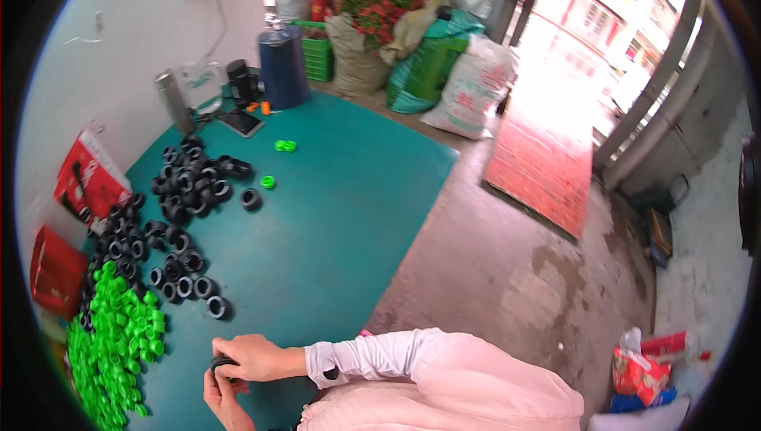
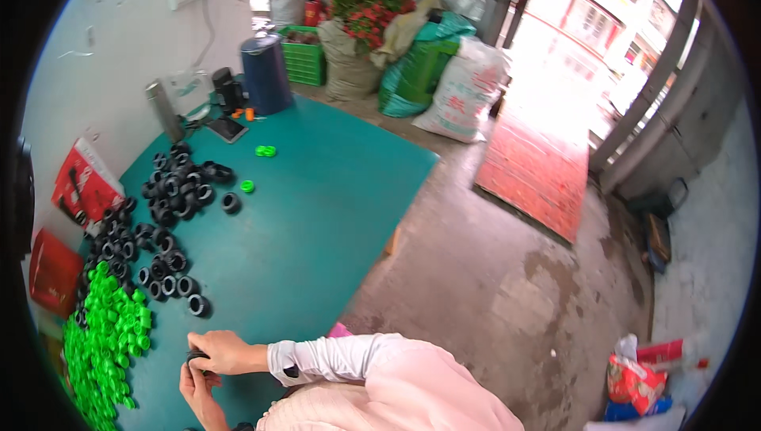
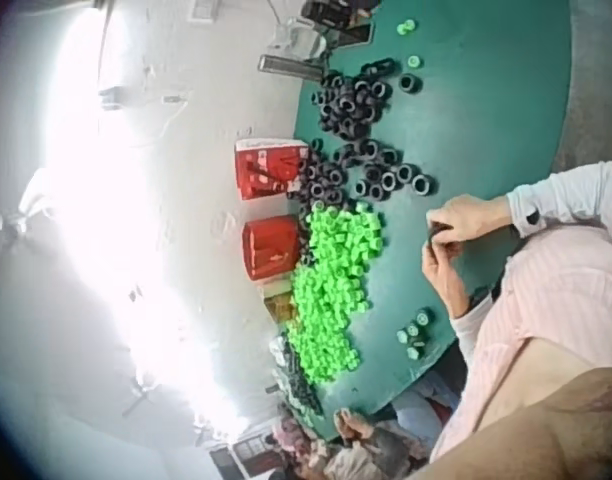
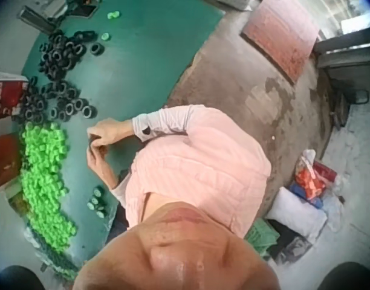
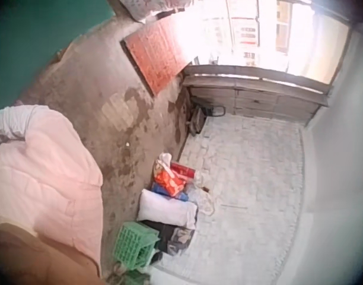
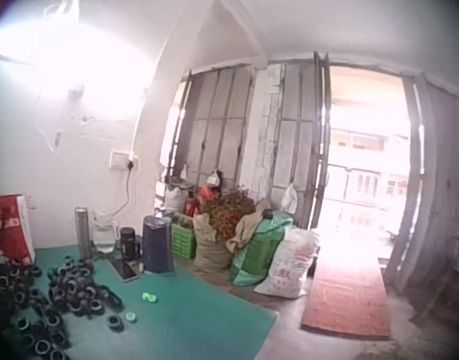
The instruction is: Assembling small green hubs into black rubber tires for toy vehicles.
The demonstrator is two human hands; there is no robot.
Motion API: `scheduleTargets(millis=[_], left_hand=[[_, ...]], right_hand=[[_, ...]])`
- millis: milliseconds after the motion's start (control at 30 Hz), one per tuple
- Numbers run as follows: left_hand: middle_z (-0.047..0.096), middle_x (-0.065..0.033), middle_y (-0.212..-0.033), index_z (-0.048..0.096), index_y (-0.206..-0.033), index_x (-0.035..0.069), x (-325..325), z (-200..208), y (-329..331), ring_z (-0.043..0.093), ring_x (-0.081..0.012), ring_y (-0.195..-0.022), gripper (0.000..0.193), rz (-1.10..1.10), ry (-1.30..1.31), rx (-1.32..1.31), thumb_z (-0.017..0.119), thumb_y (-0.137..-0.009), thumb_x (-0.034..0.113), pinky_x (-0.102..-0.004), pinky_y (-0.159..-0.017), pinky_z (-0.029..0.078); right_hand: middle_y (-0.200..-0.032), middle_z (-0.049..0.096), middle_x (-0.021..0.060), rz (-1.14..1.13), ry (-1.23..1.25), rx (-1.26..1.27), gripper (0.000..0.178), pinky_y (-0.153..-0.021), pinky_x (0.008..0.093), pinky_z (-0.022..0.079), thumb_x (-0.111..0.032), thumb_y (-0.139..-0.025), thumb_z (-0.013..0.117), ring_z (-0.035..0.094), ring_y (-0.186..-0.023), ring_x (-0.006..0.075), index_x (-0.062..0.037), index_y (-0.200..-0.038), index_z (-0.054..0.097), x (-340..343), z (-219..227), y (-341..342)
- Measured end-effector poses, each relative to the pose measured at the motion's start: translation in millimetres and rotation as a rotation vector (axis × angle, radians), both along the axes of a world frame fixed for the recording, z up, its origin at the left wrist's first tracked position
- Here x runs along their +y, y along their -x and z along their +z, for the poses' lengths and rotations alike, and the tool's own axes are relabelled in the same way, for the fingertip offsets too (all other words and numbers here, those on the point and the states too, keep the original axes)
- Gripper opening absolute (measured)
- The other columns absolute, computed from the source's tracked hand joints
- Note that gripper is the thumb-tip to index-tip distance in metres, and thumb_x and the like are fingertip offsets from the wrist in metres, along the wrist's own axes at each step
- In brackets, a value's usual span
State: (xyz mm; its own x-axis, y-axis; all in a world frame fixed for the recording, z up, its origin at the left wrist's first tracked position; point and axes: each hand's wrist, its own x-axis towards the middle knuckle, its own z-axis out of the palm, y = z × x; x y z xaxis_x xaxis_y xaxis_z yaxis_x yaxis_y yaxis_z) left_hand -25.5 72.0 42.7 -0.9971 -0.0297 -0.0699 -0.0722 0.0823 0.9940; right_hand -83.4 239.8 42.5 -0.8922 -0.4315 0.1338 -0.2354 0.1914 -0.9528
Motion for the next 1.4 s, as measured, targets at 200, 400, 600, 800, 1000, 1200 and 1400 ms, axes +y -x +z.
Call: scheduleTargets(millis=[200,400,600,800,1000,1200,1400], left_hand=[[0.067,-0.0083,-0.102,0.061,-0.127,-0.004,58,39,-3,0.061,-0.0144,-0.084,0.041,-0.026,-0.001,-0.032,0.053,-0.108,0.032,-0.0278,-0.074,0.048],[0.066,-0.0068,-0.1,0.061,-0.128,-0.003,76,42,10,0.058,-0.0144,-0.081,0.043,-0.245,0.054,-0.048,0.052,-0.109,0.034,-0.029,-0.072,0.048],[0.065,-0.0059,-0.093,0.061,-0.126,-0.004,85,44,15,0.056,-0.0129,-0.079,0.043,-0.181,0.075,-0.066,0.05,-0.11,0.034,-0.0291,-0.07,0.046],[0.068,-0.009,-0.105,0.062,-0.128,-0.003,87,48,25,0.06,-0.0157,-0.086,0.045,-0.226,0.1,-0.06,0.049,-0.109,0.037,-0.0286,-0.073,0.048],[0.068,-0.0115,-0.115,0.061,-0.133,-0.002,89,42,37,0.063,-0.0183,-0.093,0.05,-0.282,0.201,-0.008,0.048,-0.109,0.041,-0.0304,-0.077,0.051],[0.068,-0.0124,-0.114,0.059,-0.136,-0.001,103,46,34,0.064,-0.0183,-0.092,0.052,-0.303,0.191,0.032,0.048,-0.109,0.042,-0.0287,-0.077,0.051],[0.066,-0.0071,-0.105,0.058,-0.132,-0.001,91,32,50,0.061,-0.0126,-0.082,0.043,-0.216,0.144,-0.033,0.047,-0.109,0.035,-0.0258,-0.069,0.049]], right_hand=[[-0.07,0.064,0.0169,-0.279,0.083,-0.041,0.031,-0.062,0.0508,0.045,-0.033,-0.093,0.06,0.062,-0.068,0.0399,-0.0042,-0.099,0.05,21,-3,-17],[-0.068,0.064,0.0161,-0.398,-0.015,-0.048,0.035,-0.062,0.0499,0.045,-0.035,-0.092,0.062,0.062,-0.066,0.0399,-0.0027,-0.091,0.05,61,2,-27],[-0.069,0.064,0.0168,-0.431,0.034,-0.05,0.033,-0.064,0.0505,0.045,-0.033,-0.092,0.063,0.062,-0.068,0.0408,-0.0022,-0.092,0.052,55,1,-20],[-0.07,0.064,0.0161,-0.389,0.026,-0.1,0.031,-0.065,0.0499,0.045,-0.032,-0.094,0.061,0.062,-0.07,0.0392,-0.0026,-0.097,0.05,56,-9,-12],[-0.068,0.062,0.0134,-0.454,0.098,-0.135,0.031,-0.064,0.0486,0.044,-0.032,-0.095,0.06,0.061,-0.067,0.0364,-0.0036,-0.096,0.049,62,-13,-17],[-0.071,0.063,0.0132,-0.416,0.087,-0.161,0.032,-0.061,0.0473,0.044,-0.034,-0.093,0.062,0.061,-0.067,0.0352,-0.0034,-0.093,0.051,78,-8,-16],[-0.075,0.069,0.012,-0.328,0.087,-0.153,0.026,-0.063,0.0438,0.048,-0.032,-0.094,0.061,0.066,-0.07,0.0336,-0.0063,-0.096,0.057,75,-7,3]])
